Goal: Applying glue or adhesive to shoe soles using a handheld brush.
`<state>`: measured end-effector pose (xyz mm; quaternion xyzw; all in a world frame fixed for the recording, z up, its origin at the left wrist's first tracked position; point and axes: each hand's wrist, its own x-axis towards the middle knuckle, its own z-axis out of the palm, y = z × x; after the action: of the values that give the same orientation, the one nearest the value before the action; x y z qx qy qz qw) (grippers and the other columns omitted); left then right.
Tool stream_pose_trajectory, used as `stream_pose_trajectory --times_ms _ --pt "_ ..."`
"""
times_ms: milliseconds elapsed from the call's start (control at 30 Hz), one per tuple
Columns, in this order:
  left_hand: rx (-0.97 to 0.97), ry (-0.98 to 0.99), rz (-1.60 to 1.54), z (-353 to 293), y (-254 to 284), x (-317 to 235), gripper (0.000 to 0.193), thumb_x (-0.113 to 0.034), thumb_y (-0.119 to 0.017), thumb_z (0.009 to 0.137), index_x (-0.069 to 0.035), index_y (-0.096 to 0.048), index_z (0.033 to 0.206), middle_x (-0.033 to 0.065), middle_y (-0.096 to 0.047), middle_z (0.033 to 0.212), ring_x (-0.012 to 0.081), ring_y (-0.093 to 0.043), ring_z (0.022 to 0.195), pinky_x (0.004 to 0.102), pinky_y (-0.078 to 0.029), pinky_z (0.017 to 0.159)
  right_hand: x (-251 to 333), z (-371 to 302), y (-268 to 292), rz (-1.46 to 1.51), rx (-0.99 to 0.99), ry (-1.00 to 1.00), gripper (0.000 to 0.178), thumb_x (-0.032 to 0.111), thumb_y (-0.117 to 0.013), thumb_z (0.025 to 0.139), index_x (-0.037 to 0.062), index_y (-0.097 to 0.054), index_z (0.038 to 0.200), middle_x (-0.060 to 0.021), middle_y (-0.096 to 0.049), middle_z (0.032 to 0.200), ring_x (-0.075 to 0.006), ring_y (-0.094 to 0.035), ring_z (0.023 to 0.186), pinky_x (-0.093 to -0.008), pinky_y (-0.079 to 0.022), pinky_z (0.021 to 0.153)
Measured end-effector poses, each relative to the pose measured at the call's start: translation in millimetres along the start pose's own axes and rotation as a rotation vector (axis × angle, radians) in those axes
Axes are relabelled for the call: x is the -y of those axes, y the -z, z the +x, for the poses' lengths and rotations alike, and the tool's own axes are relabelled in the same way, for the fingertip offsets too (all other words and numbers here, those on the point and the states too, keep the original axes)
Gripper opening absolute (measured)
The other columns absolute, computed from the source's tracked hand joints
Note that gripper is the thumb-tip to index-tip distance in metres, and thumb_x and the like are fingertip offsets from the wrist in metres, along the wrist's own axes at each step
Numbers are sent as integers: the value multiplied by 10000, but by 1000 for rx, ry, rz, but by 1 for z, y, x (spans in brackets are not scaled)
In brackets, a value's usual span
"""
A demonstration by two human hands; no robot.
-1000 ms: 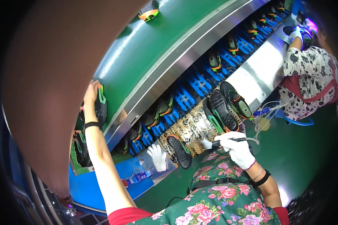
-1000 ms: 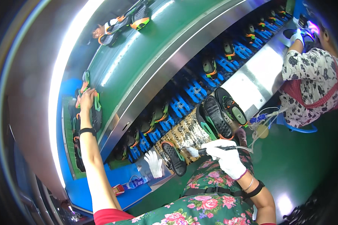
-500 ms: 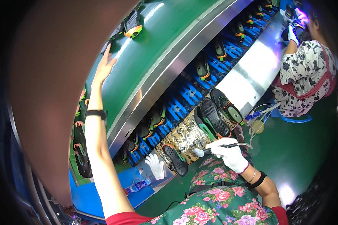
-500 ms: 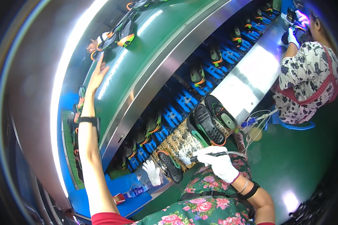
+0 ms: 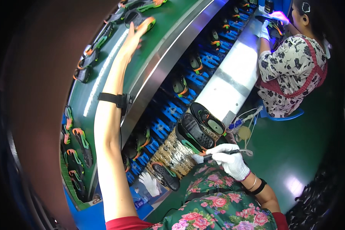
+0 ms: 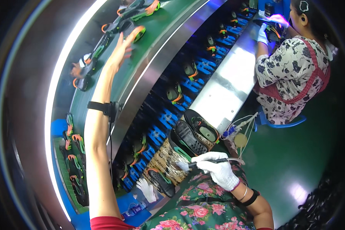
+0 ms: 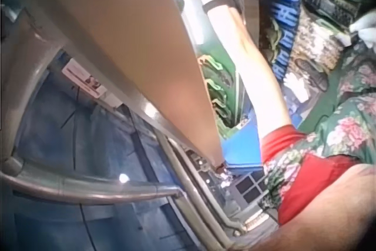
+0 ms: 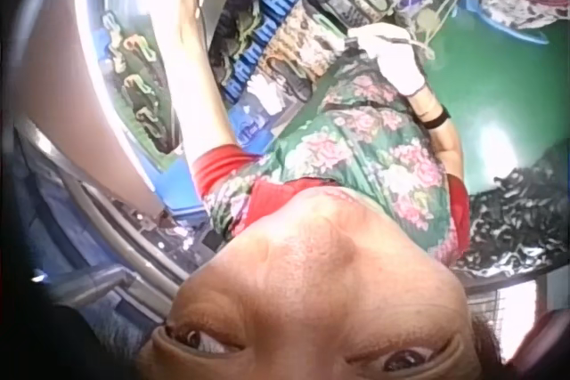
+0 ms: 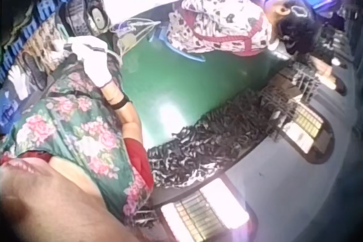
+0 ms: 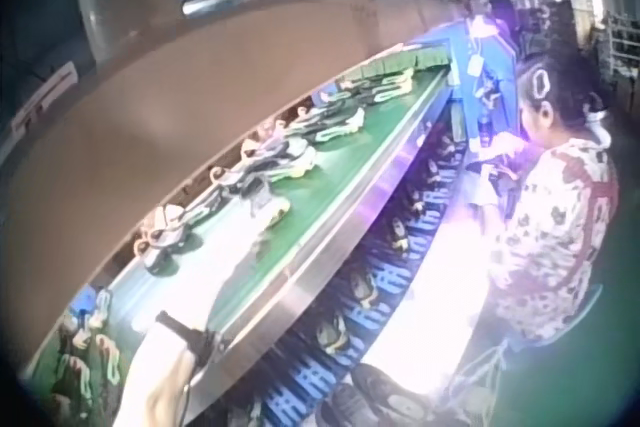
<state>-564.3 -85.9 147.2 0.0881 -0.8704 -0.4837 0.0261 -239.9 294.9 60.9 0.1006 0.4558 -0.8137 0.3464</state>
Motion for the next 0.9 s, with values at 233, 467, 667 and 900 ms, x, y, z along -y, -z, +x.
stream_pose_trajectory --times_ms 233,467,667,900 --pt "147 -241 -303 -108 22 -5 569 -369 -476 1033 -4 -444 1467 184 -662 1214 254 -612 1172 368 -437 1012 11 3 0 27 15 -2 180 29 -657 858 -31 -741 1005 -82 -741 912 -53 -544 638 -199 -429 578" --pt "46 213 -216 -295 -83 139 356 -127 -653 925 -18 -633 1263 51 -670 888 129 -612 736 260 -504 734 14 2 -13 -25 73 -94 197 32 -617 870 -38 -723 1021 -77 -720 888 -57 -514 637 -207 -387 552" --pt "-163 32 300 -278 -184 204 486 -278 -722 858 -27 -631 1264 152 -666 1163 316 -591 1136 462 -465 955 -7 -26 -19 -56 59 -65 180 28 -619 866 -30 -714 1008 -105 -730 944 -63 -523 640 -212 -409 565" --pt "46 326 585 -254 -205 211 438 -314 -792 810 -79 -656 1154 116 -705 1146 301 -571 1203 548 -316 1064 -27 -40 -19 -27 -10 -35 187 33 -632 867 -21 -710 1028 -132 -732 1022 -74 -531 667 -220 -440 592"
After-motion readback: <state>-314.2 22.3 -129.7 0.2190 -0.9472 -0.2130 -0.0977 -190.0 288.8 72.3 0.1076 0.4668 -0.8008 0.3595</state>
